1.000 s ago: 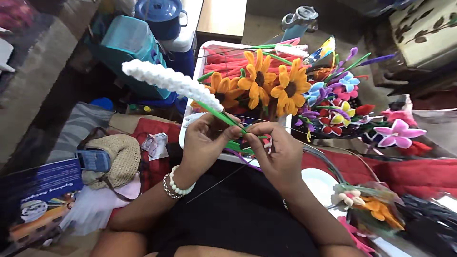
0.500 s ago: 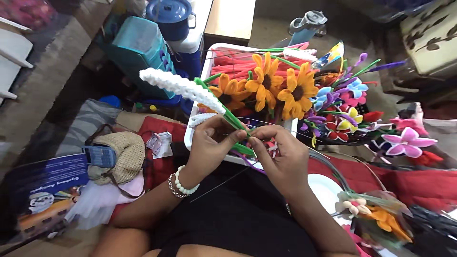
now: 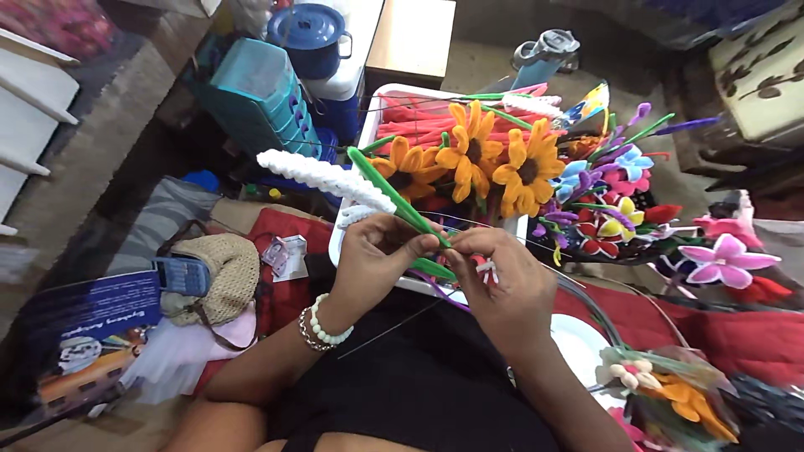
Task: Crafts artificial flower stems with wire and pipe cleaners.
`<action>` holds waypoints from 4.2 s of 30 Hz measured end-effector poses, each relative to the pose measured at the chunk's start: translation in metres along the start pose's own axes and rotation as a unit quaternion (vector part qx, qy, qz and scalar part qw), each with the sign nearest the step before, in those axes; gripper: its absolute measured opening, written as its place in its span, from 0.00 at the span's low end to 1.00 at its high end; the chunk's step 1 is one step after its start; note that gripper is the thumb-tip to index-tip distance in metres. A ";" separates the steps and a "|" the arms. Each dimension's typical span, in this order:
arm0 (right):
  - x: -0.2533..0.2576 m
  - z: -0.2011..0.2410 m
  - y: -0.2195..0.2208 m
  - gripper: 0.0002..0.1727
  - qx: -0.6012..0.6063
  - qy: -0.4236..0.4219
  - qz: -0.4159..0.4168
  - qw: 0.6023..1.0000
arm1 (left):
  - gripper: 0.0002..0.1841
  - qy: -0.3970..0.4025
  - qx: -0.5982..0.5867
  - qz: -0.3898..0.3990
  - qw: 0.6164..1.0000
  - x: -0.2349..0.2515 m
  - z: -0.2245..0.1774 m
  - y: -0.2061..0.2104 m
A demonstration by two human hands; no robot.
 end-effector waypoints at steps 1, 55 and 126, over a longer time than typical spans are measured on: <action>0.000 0.000 0.000 0.07 0.000 -0.002 -0.001 1.000 | 0.08 0.002 -0.004 0.000 1.000 0.000 0.000 0.000; 0.017 -0.020 -0.013 0.07 0.203 -0.010 0.071 0.976 | 0.05 0.080 0.164 0.063 0.981 0.005 -0.022 -0.011; 0.005 -0.007 0.002 0.05 0.236 0.066 -0.030 0.969 | 0.07 0.042 0.036 0.011 0.998 0.006 -0.006 -0.011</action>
Point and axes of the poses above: each hand's wrist, its own x-axis towards the middle knuckle, its own y-axis out of the palm, z = x × y, the point moved 1 cm from there along x, towards the middle knuckle, and after that the axes turned 15 degrees about -y, right-handed, at the moved point
